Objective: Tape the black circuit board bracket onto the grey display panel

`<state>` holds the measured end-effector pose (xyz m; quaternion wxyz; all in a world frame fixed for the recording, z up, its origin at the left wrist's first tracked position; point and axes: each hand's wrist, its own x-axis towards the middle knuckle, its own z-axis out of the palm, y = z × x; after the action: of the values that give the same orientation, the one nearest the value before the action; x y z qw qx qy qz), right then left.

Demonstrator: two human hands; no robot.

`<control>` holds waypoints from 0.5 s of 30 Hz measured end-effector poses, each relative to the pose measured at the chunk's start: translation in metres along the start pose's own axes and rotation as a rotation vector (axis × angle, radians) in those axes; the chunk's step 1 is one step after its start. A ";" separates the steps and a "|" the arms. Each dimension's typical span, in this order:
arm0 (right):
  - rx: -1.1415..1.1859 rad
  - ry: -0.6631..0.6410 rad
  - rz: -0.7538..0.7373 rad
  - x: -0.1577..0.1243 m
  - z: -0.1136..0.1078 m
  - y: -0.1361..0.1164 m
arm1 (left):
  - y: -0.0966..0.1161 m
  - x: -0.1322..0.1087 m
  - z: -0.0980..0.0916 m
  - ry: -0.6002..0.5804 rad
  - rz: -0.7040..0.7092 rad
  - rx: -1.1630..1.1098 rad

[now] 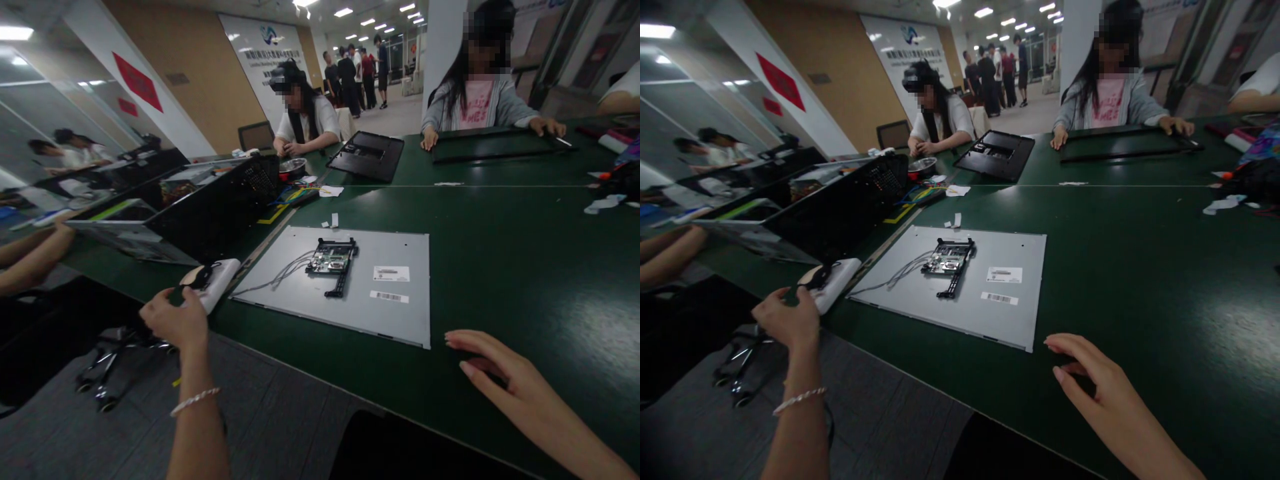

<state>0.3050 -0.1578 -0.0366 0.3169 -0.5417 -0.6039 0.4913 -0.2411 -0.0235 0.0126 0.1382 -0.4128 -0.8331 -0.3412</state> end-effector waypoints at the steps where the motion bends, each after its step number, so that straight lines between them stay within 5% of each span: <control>1: 0.062 0.031 0.021 0.001 -0.001 0.001 | 0.002 0.000 0.001 0.110 0.024 0.031; 4: 0.253 0.095 0.123 0.008 -0.005 -0.005 | 0.017 0.006 0.009 0.151 0.269 0.022; 7: 0.421 0.108 0.207 0.021 -0.007 -0.016 | 0.045 0.016 0.026 -0.083 0.397 -0.108; 10: 0.569 0.094 0.178 0.037 -0.006 -0.023 | 0.075 0.028 0.051 -0.419 0.293 -0.259; 15: 0.672 0.099 0.150 0.061 0.001 -0.037 | 0.103 0.040 0.084 -0.554 0.135 -0.276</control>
<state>0.2786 -0.0964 -0.0117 0.4695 -0.4729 -0.3508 0.6579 -0.1807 0.1012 0.0187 -0.1292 -0.5591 -0.7556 -0.3158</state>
